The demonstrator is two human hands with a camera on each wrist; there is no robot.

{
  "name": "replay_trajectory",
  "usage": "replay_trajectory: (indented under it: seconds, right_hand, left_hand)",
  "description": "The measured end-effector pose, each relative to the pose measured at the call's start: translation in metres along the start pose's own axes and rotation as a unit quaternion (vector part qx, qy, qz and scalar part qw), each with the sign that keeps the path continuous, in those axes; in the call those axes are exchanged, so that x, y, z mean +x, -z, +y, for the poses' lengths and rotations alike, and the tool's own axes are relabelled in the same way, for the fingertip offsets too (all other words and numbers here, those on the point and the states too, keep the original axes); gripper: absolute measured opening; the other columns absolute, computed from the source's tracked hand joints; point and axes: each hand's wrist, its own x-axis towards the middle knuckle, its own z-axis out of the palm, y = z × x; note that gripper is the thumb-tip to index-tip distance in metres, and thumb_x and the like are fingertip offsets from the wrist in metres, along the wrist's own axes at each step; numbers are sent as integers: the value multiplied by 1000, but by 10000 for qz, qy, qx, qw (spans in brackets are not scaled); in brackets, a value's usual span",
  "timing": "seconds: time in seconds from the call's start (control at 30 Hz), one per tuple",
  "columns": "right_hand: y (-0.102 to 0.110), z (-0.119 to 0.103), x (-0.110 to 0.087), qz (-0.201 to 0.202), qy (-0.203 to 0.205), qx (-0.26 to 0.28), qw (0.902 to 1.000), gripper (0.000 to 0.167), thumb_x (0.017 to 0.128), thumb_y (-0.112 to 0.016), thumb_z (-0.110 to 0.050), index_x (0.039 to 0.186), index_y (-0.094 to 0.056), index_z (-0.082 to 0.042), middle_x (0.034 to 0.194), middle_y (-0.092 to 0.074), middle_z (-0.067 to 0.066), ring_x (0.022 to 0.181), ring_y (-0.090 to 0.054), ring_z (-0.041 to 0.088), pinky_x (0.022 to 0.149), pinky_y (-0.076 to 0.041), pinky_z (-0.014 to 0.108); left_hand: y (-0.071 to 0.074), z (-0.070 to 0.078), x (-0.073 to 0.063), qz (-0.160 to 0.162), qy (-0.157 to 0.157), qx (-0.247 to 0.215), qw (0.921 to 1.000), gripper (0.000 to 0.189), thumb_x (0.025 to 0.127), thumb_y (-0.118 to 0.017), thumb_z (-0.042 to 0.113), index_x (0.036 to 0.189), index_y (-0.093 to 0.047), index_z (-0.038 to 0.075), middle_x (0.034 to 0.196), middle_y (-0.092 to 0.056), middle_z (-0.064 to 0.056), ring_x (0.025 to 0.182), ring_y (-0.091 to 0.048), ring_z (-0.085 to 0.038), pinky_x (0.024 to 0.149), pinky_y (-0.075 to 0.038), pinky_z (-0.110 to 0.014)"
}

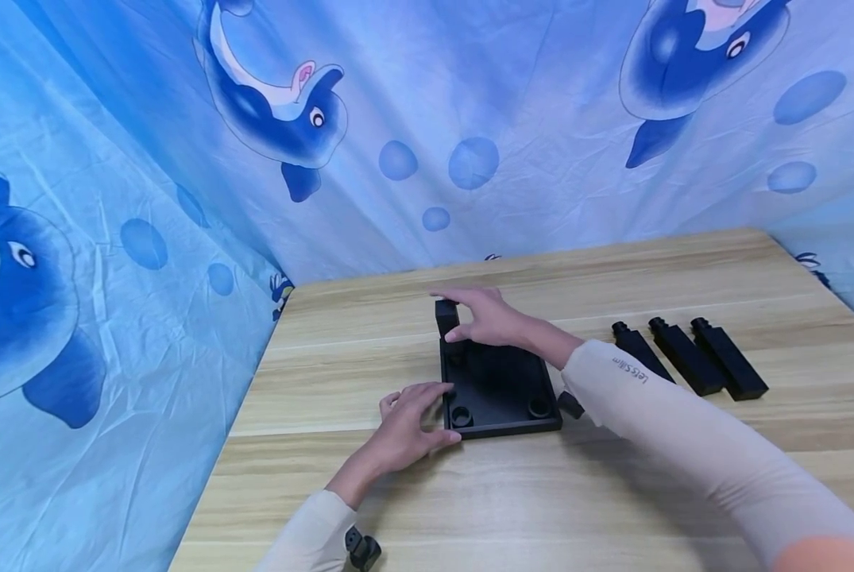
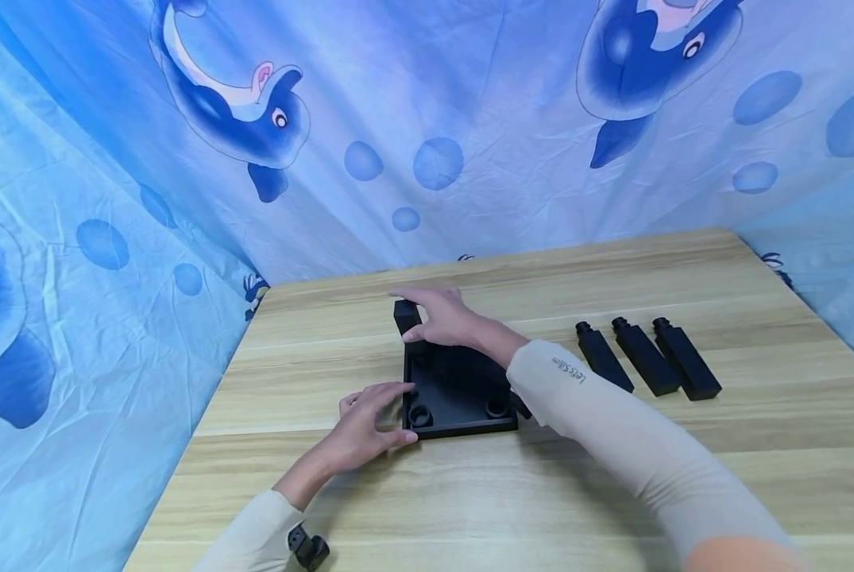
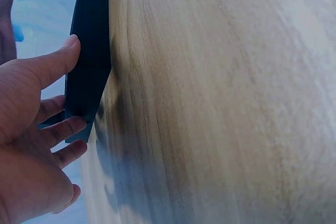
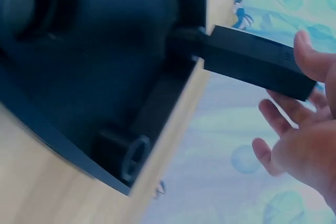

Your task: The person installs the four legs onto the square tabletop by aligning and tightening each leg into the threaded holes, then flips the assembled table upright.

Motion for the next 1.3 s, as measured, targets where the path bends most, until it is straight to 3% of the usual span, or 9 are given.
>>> replay_trajectory:
  seconds: [0.1,0.2,0.37,0.5,0.6,0.73,0.87,1.0,1.3]
  right_hand:
    - [7,-6,0,-330,70,-113,9994,59,91,-67,-18,146,-44,-18,147,-44,3,138,-35,26,108,-11,57]
    - [10,-8,1,-294,69,-218,9993,50,92,-66,-20,140,-52,-17,141,-52,4,134,-41,26,107,-12,56]
    - [4,-5,4,412,123,-335,9985,35,85,-75,-29,114,-65,-14,109,-68,0,110,-56,23,101,-19,52]
    - [-4,1,6,1014,62,-456,9938,35,79,-79,-37,92,-60,-11,92,-62,0,94,-55,23,97,-21,50]
    - [-7,4,7,1140,-12,-535,9920,41,78,-79,-41,83,-52,-12,84,-55,1,84,-51,21,94,-22,49]
    - [-5,5,7,1002,-59,-585,9932,39,81,-76,-42,90,-55,-11,89,-58,4,89,-52,22,95,-21,49]
    - [-1,4,6,677,-28,-592,9959,46,86,-72,-41,120,-60,-11,110,-63,4,112,-51,26,99,-19,51]
    - [7,0,7,199,155,-485,9985,57,90,-68,-34,142,-49,-17,127,-61,3,128,-41,29,102,-14,52]
    - [20,-9,5,-263,201,-589,9977,38,94,-64,-20,132,-60,-16,131,-60,1,134,-38,29,108,-10,52]
  left_hand:
    - [1,0,0,9,18,-8,10000,69,79,-78,37,139,-50,18,140,-50,-1,132,-38,-20,102,-13,-54]
    - [1,0,0,25,-1,-6,10000,69,79,-78,37,139,-50,18,140,-50,-1,132,-38,-20,102,-13,-53]
    - [1,0,1,28,-24,8,10000,68,80,-78,37,139,-50,18,139,-50,-1,132,-38,-20,102,-14,-53]
    - [2,1,1,19,-22,-2,10000,69,80,-78,36,140,-50,17,140,-50,-2,132,-38,-21,102,-14,-53]
    - [2,1,1,3,-10,-1,10000,69,80,-78,37,140,-50,17,140,-49,-2,132,-38,-21,102,-14,-53]
    - [3,1,1,-17,-2,2,10000,69,80,-78,36,140,-50,17,140,-49,-2,133,-38,-22,102,-13,-53]
    - [4,2,1,-17,6,-5,10000,68,80,-78,35,140,-50,16,140,-50,-3,132,-38,-22,101,-14,-53]
    - [3,1,1,18,-7,12,10000,68,80,-78,35,139,-51,17,139,-50,-3,132,-38,-22,101,-14,-52]
    - [-1,-1,1,57,-70,43,10000,69,80,-78,36,139,-51,16,139,-50,-2,131,-39,-21,100,-15,-52]
